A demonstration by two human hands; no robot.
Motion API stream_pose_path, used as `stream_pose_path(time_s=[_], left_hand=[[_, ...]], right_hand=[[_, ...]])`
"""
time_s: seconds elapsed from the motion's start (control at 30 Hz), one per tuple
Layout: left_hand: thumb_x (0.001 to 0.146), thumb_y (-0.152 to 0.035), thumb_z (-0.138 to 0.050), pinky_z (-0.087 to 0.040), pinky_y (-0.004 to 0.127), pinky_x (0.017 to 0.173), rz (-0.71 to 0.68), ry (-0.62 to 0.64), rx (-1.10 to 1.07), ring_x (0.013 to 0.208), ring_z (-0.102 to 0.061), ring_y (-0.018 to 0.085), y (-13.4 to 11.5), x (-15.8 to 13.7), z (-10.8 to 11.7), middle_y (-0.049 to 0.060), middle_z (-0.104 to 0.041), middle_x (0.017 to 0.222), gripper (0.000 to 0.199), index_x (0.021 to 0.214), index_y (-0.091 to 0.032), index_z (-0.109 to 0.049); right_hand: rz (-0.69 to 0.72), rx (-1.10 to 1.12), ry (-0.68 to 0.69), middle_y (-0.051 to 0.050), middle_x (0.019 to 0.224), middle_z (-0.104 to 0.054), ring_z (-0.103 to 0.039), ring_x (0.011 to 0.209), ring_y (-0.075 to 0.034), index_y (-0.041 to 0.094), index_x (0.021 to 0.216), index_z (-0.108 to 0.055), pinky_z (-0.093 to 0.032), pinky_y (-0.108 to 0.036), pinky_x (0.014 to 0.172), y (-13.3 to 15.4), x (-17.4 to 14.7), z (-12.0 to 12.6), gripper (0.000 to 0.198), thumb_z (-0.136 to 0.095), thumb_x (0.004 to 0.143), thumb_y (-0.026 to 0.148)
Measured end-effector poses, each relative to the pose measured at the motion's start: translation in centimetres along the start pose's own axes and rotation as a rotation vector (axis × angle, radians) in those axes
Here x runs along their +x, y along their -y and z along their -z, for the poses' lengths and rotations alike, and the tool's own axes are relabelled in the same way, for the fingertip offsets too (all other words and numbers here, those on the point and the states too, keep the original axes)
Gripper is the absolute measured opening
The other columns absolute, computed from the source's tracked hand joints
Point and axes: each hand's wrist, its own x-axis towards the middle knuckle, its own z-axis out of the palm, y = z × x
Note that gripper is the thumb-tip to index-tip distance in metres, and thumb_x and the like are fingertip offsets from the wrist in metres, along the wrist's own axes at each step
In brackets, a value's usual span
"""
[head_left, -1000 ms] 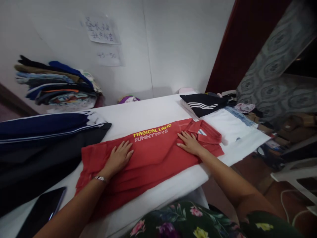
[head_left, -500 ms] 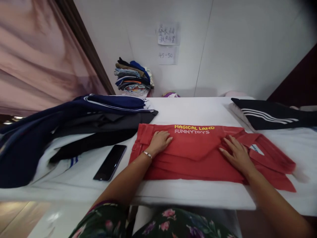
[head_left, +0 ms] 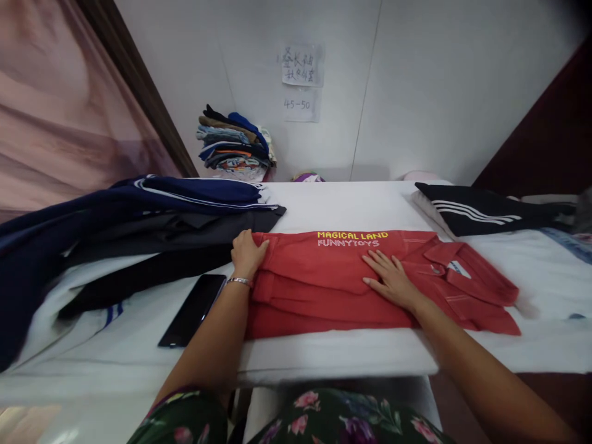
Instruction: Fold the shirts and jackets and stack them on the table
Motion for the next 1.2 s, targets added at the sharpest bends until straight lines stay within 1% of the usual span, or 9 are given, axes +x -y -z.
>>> stream_pose_path(time_s=[0.2, 0.3, 0.4, 0.5, 0.63, 0.7, 0.8, 1.0, 1.2], left_hand=[[0.083, -0.047, -0.055, -0.044, 0.050, 0.100, -0.026, 0.025, 0.025, 0.125, -0.047, 0.037, 0.7, 0.9, 0.1, 0.022, -0.055, 0.134, 0.060, 0.130, -0.010, -0.055], [0.084, -0.044, -0.054, -0.041, 0.041, 0.105, -0.049, 0.067, -0.079, 0.124, -0.051, 0.031, 1.6, 1.5, 0.7, 0.020, -0.055, 0.135, 0.059, 0.132, -0.009, -0.054], [0.084, -0.044, -0.052, -0.046, 0.031, 0.096, -0.017, 0.120, -0.205, 0.111, -0.061, 0.023, 2.1, 1.2, 2.3, 0.014, -0.064, 0.125, 0.053, 0.126, -0.012, -0.059], [0.083, -0.048, -0.052, -0.047, 0.029, 0.079, 0.002, 0.193, -0.150, 0.093, -0.066, 0.022, 2.3, -0.8, 4.3, 0.008, -0.073, 0.101, 0.040, 0.103, -0.018, -0.070], [0.082, -0.056, -0.049, -0.041, 0.028, 0.065, -0.013, 0.338, 0.009, 0.076, -0.064, 0.021, 2.8, -5.2, 5.5, 0.004, -0.071, 0.078, 0.041, 0.083, -0.021, -0.070], [0.083, -0.056, -0.049, -0.041, 0.029, 0.065, -0.042, 0.342, 0.031, 0.078, -0.064, 0.021, 3.2, -7.2, 5.1, 0.004, -0.071, 0.084, 0.040, 0.088, -0.022, -0.068], [0.084, -0.054, -0.050, -0.045, 0.032, 0.074, -0.103, 0.255, 0.055, 0.091, -0.063, 0.025, 3.5, -9.3, 4.2, 0.009, -0.070, 0.101, 0.043, 0.105, -0.019, -0.065], [0.086, -0.055, -0.047, -0.044, 0.041, 0.095, -0.247, 0.181, 0.118, 0.108, -0.060, 0.032, 2.7, -10.5, 3.0, 0.018, -0.068, 0.115, 0.057, 0.120, -0.011, -0.060], [0.084, -0.055, -0.046, -0.049, 0.041, 0.087, -0.083, 0.323, -0.025, 0.105, -0.065, 0.031, 2.3, -10.2, 2.6, 0.015, -0.068, 0.117, 0.058, 0.127, -0.016, -0.053]], right_hand=[[-0.019, 0.035, -0.011, -0.006, 0.157, -0.034, -0.025, 0.146, -0.028, 0.032, 0.149, -0.036, -0.015, -0.059, 0.117, 0.3, -0.4, 0.4, 0.059, -0.043, 0.095, 0.054], [-0.023, 0.060, -0.023, -0.006, 0.156, -0.034, -0.025, 0.146, -0.028, 0.032, 0.149, -0.036, -0.015, -0.059, 0.117, 0.3, -0.4, 0.5, 0.059, -0.045, 0.094, 0.053], [-0.024, 0.092, -0.035, -0.007, 0.156, -0.036, -0.026, 0.146, -0.029, 0.031, 0.149, -0.038, -0.014, -0.059, 0.118, 0.3, -0.6, 0.6, 0.059, -0.046, 0.094, 0.052], [-0.003, 0.111, -0.108, -0.008, 0.156, -0.035, -0.026, 0.146, -0.029, 0.030, 0.148, -0.039, -0.016, -0.059, 0.118, 1.0, -1.5, 0.9, 0.058, -0.047, 0.094, 0.050], [0.128, 0.148, -0.170, -0.007, 0.155, -0.037, -0.025, 0.146, -0.027, 0.029, 0.147, -0.041, -0.021, -0.058, 0.117, 2.6, -4.0, 0.9, 0.053, -0.048, 0.096, 0.043], [0.178, 0.169, -0.131, -0.007, 0.154, -0.039, -0.028, 0.145, -0.026, 0.029, 0.145, -0.043, -0.028, -0.057, 0.115, 3.1, -5.1, 0.6, 0.050, -0.049, 0.096, 0.040], [0.172, 0.173, -0.108, -0.008, 0.152, -0.042, -0.032, 0.144, -0.027, 0.028, 0.141, -0.049, -0.034, -0.057, 0.112, 3.5, -5.8, -0.2, 0.046, -0.050, 0.096, 0.037], [0.130, 0.164, -0.145, -0.011, 0.150, -0.044, -0.032, 0.143, -0.028, 0.023, 0.137, -0.054, -0.036, -0.056, 0.111, 4.0, -5.7, -1.1, 0.043, -0.050, 0.095, 0.032], [0.119, 0.173, -0.098, -0.013, 0.154, -0.037, -0.026, 0.146, -0.029, 0.022, 0.141, -0.050, -0.031, -0.057, 0.113, 5.1, -5.9, -0.6, 0.050, -0.053, 0.094, 0.037]])
